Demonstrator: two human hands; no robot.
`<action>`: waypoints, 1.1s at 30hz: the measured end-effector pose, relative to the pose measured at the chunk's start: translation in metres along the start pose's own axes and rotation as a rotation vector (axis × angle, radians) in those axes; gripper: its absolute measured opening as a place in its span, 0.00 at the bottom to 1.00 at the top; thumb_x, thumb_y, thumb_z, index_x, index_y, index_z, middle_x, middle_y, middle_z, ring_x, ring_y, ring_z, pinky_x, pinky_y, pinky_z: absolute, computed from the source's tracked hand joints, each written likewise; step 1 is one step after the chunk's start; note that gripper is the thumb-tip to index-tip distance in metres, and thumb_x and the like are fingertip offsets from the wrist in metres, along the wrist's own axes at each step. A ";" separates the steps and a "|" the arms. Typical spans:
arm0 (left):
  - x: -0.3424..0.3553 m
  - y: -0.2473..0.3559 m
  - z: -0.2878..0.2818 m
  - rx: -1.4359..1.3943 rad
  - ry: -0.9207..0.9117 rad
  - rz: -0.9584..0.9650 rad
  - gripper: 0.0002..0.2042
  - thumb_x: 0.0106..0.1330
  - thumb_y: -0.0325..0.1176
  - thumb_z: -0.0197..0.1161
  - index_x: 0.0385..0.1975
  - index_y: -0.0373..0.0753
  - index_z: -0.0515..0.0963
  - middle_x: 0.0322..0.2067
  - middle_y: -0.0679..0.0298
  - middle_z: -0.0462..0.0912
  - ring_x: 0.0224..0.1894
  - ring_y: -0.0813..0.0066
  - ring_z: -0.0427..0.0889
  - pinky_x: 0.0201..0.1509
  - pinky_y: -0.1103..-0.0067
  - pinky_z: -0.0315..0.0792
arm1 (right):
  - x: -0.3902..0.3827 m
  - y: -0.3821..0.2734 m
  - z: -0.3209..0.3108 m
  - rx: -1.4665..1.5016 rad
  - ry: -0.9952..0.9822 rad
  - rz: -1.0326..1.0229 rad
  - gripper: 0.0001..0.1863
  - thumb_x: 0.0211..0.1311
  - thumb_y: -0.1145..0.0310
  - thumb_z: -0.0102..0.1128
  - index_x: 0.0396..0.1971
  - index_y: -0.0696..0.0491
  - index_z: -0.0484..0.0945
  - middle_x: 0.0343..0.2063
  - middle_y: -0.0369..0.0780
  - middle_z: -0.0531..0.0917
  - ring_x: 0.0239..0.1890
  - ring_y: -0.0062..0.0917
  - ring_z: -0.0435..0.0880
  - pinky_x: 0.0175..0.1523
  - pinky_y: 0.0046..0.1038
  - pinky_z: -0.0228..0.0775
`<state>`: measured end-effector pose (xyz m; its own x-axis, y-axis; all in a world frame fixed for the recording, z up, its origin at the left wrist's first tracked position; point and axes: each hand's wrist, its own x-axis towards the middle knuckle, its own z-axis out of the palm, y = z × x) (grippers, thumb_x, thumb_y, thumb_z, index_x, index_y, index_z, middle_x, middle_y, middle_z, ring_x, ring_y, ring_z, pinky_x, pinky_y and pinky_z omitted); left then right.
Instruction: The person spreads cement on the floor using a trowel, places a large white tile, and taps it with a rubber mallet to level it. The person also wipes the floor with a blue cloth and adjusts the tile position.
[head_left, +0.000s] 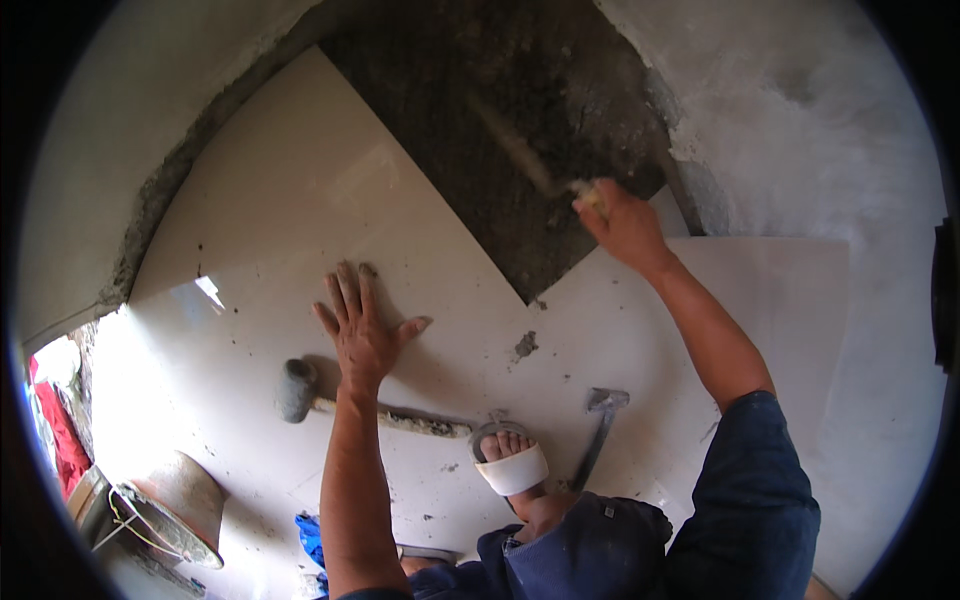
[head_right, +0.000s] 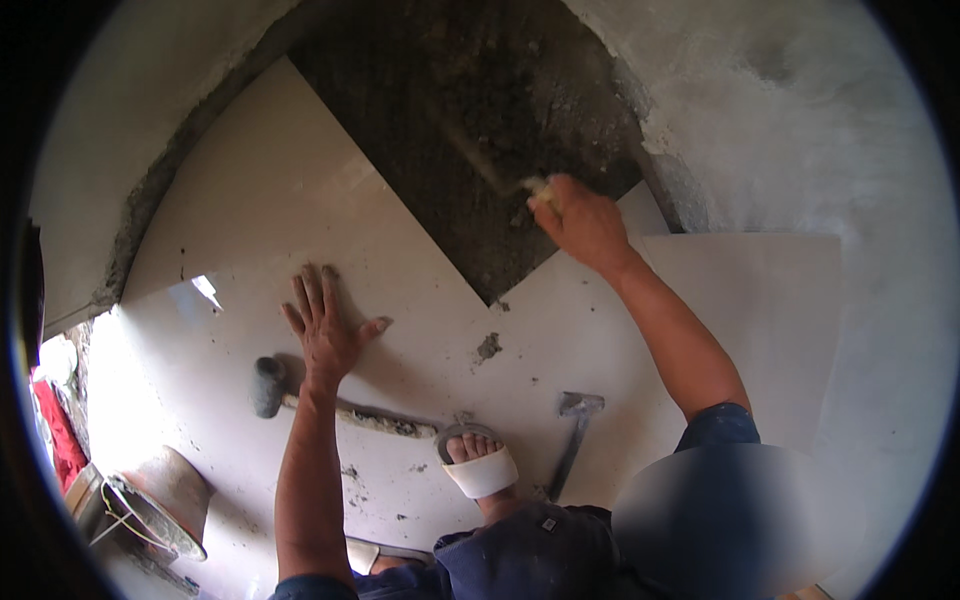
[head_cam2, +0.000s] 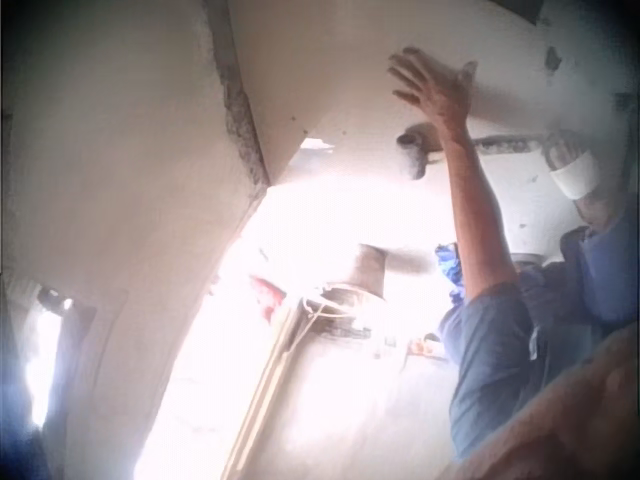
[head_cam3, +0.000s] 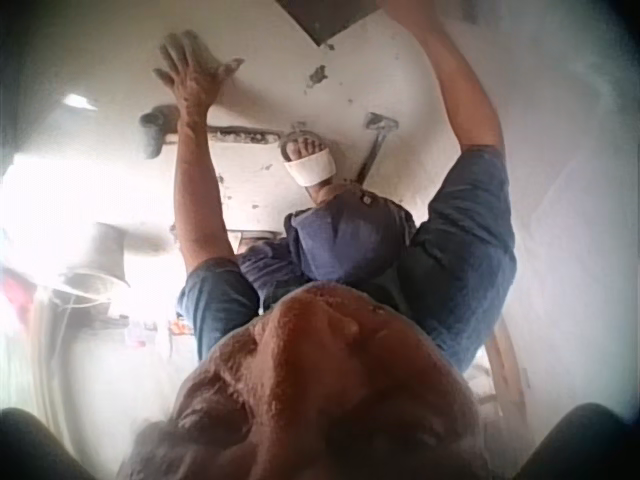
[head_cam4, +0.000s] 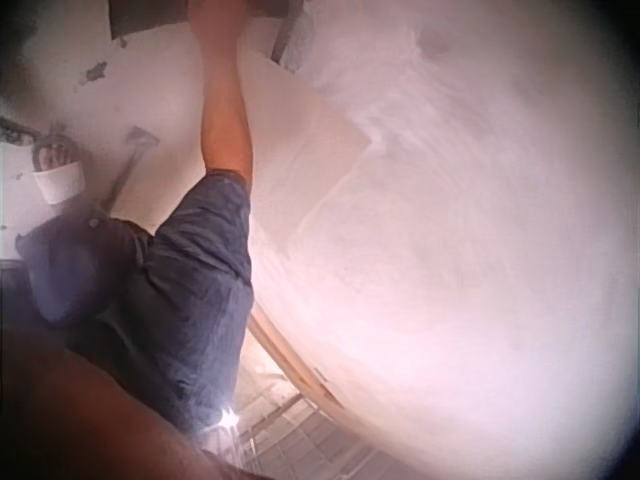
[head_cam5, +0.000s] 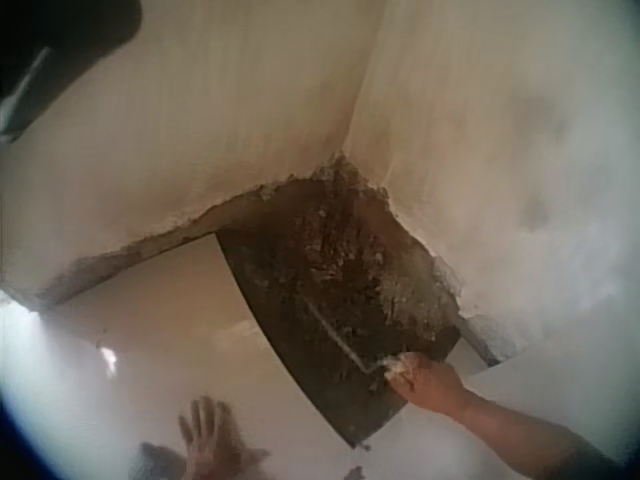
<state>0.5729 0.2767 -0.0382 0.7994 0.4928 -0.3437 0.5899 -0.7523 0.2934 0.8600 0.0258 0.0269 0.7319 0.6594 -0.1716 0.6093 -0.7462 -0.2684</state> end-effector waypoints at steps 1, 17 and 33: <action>0.001 0.000 0.000 -0.003 -0.013 -0.001 0.58 0.44 0.68 0.66 0.71 0.39 0.48 0.72 0.47 0.38 0.74 0.47 0.34 0.70 0.44 0.30 | -0.003 -0.003 -0.002 -0.003 -0.034 -0.012 0.22 0.64 0.53 0.56 0.43 0.58 0.72 0.34 0.50 0.83 0.37 0.46 0.83 0.38 0.42 0.75; -0.001 -0.002 -0.003 -0.060 -0.046 -0.007 0.58 0.45 0.70 0.64 0.71 0.39 0.48 0.72 0.46 0.38 0.74 0.47 0.31 0.70 0.44 0.26 | 0.047 -0.042 -0.031 -0.086 0.093 -0.061 0.17 0.65 0.55 0.55 0.43 0.54 0.70 0.32 0.47 0.81 0.34 0.45 0.84 0.36 0.42 0.76; 0.000 0.000 -0.001 -0.035 0.007 -0.009 0.56 0.43 0.68 0.67 0.70 0.41 0.52 0.72 0.49 0.42 0.75 0.50 0.35 0.70 0.43 0.29 | 0.169 -0.064 -0.009 -0.079 -0.161 0.144 0.26 0.67 0.51 0.48 0.52 0.59 0.72 0.44 0.55 0.80 0.47 0.49 0.80 0.53 0.43 0.71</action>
<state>0.5726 0.2773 -0.0369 0.7947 0.5025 -0.3406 0.6006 -0.7322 0.3211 0.9472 0.1836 0.0232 0.7586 0.5471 -0.3537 0.5288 -0.8342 -0.1563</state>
